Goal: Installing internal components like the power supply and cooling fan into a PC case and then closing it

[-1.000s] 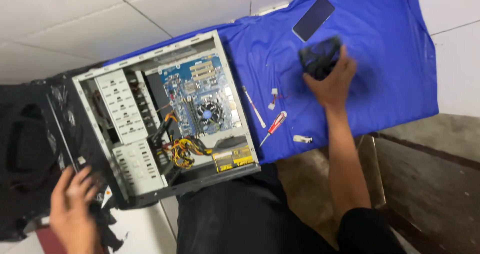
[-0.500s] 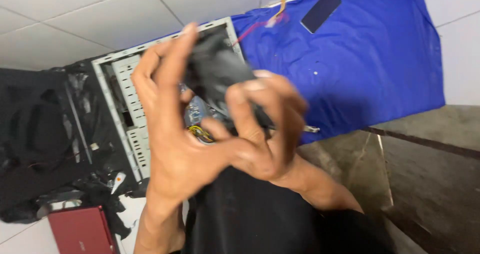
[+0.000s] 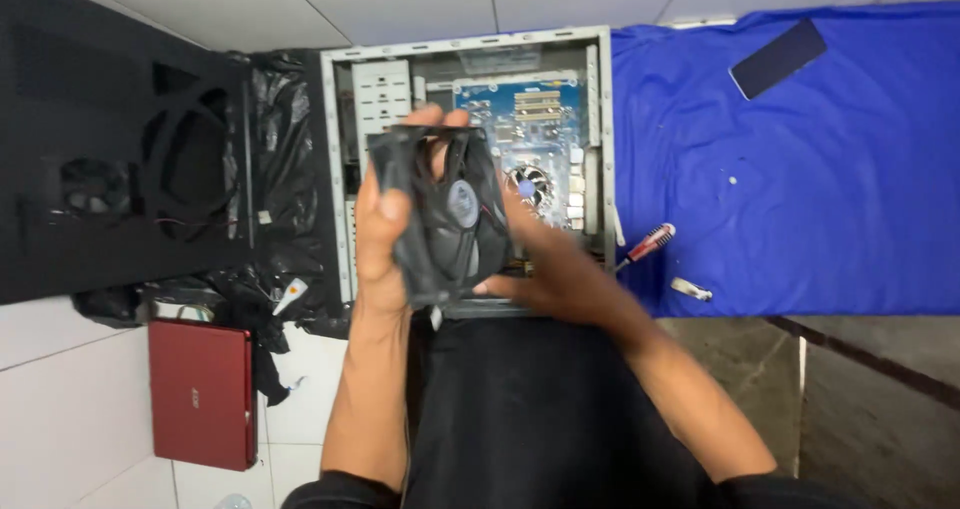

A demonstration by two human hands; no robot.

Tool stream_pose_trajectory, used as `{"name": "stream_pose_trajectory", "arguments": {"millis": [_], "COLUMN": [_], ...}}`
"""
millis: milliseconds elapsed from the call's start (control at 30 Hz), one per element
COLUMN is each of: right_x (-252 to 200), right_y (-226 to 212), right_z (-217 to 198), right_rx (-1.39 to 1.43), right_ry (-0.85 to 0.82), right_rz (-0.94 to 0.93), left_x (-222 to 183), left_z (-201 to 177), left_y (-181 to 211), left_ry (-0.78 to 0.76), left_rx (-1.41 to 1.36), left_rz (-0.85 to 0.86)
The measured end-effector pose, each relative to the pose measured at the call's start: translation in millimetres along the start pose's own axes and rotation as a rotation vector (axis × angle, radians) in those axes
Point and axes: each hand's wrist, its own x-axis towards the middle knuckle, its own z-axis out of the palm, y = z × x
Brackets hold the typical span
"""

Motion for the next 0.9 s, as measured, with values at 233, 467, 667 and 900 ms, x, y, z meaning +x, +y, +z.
{"name": "stream_pose_trajectory", "arguments": {"millis": [233, 467, 667, 900], "right_x": [-1.5, -25.9, -91.1, -175.8], "right_y": [89.4, 158.6, 147.9, 267.3], "right_z": [60.2, 47.3, -1.0, -54.1], "right_rx": [-0.186, -0.264, -0.26, -0.366], "right_ry": [-0.12, -0.035, -0.02, 0.572], "right_rz": [0.061, 0.047, 0.196, 0.472], "left_x": [-1.0, 6.5, 36.6, 46.0], "left_z": [-37.2, -36.8, -43.1, -17.2], "left_y": [-21.0, -97.0, -254.5, -361.8], "left_ry": [-0.023, 0.13, 0.347, 0.423], "left_rx": [-0.485, -0.264, -0.457, -0.422], "left_rz": [-0.074, -0.115, -0.34, -0.419]}}
